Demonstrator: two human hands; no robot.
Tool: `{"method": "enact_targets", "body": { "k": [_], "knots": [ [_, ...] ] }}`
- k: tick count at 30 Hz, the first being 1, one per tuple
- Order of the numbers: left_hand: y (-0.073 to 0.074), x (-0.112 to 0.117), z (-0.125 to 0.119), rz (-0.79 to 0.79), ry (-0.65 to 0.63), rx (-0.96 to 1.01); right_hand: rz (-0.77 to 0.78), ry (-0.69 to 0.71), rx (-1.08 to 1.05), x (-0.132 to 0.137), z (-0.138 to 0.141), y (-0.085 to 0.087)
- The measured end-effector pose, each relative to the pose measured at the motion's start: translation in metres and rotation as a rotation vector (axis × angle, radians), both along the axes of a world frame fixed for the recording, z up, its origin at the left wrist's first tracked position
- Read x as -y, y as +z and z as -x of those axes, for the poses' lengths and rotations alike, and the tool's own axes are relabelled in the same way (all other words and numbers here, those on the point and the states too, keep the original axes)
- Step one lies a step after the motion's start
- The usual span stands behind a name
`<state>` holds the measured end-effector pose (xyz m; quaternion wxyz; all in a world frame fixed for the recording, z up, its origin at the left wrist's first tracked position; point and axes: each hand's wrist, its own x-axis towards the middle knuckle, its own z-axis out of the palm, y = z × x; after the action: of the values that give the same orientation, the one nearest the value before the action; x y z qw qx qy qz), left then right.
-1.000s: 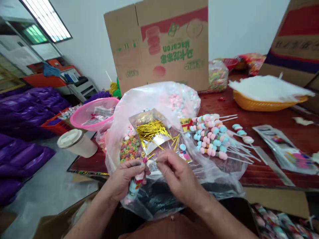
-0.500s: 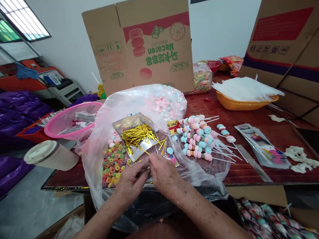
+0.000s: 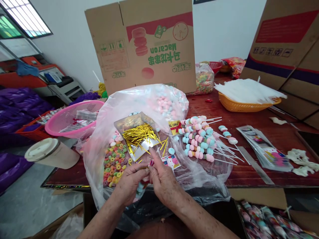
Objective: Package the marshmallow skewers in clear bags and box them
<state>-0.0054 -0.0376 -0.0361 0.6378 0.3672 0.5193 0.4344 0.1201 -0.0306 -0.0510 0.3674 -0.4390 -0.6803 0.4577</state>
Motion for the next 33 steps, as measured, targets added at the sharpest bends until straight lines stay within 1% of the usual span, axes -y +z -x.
{"method": "enact_targets", "body": {
  "k": [4,6,7,9,11,12,13,14,15,18,19,21,22,23,24,25,27,28,30,32,33],
  "knots": [
    [-0.001,0.007,0.008,-0.067,-0.121,-0.067,0.000,0.017,0.114,-0.003,-0.003,-0.003],
    [-0.004,0.010,0.008,-0.066,-0.133,-0.072,-0.035,0.034,0.199,-0.001,-0.003,-0.004],
    [-0.006,0.011,0.007,-0.055,-0.105,-0.053,-0.065,0.034,0.244,0.000,-0.001,-0.005],
    [-0.009,0.012,0.005,-0.028,0.000,0.017,-0.128,-0.010,0.283,0.005,0.003,-0.008],
    [-0.011,0.012,0.003,-0.016,0.091,0.091,-0.149,-0.124,0.195,0.009,0.006,-0.011],
    [-0.011,0.012,0.003,-0.011,0.098,0.120,-0.126,-0.167,0.118,0.010,0.006,-0.011],
    [-0.011,0.011,0.004,-0.003,0.078,0.144,-0.089,-0.167,0.048,0.011,0.004,-0.010],
    [-0.009,0.011,0.006,0.014,0.041,0.172,-0.061,-0.121,0.003,0.011,0.001,-0.007],
    [-0.007,0.011,0.007,0.042,0.003,0.208,-0.060,-0.042,-0.012,0.010,-0.003,-0.002],
    [-0.001,0.012,0.011,0.147,-0.092,0.346,-0.179,0.239,0.025,0.003,-0.020,0.018],
    [0.000,0.012,0.011,0.164,-0.121,0.393,-0.194,0.317,0.017,0.000,-0.025,0.024],
    [0.003,0.014,0.009,0.157,-0.171,0.479,-0.134,0.465,-0.035,-0.004,-0.031,0.033],
    [0.003,0.015,0.007,0.137,-0.181,0.511,-0.089,0.509,-0.060,-0.005,-0.032,0.035],
    [0.004,0.016,0.006,0.116,-0.170,0.531,-0.064,0.510,-0.075,-0.005,-0.031,0.035],
    [0.004,0.017,0.004,0.103,-0.141,0.535,-0.070,0.468,-0.073,-0.005,-0.030,0.033],
    [0.004,0.017,0.003,0.099,-0.095,0.524,-0.107,0.392,-0.050,-0.004,-0.027,0.030],
    [0.003,0.016,0.002,0.099,0.024,0.474,-0.246,0.216,0.057,-0.002,-0.021,0.023],
    [0.003,0.015,0.001,0.092,0.079,0.442,-0.345,0.148,0.130,-0.001,-0.019,0.020],
    [0.004,0.013,-0.001,0.029,0.167,0.338,-0.578,0.067,0.284,-0.001,-0.018,0.018],
    [0.007,0.012,-0.003,-0.080,0.245,0.169,-0.800,0.009,0.394,-0.002,-0.019,0.023],
    [0.010,0.011,-0.004,-0.103,0.257,0.093,-0.886,-0.039,0.428,-0.002,-0.020,0.026]
  ]
}}
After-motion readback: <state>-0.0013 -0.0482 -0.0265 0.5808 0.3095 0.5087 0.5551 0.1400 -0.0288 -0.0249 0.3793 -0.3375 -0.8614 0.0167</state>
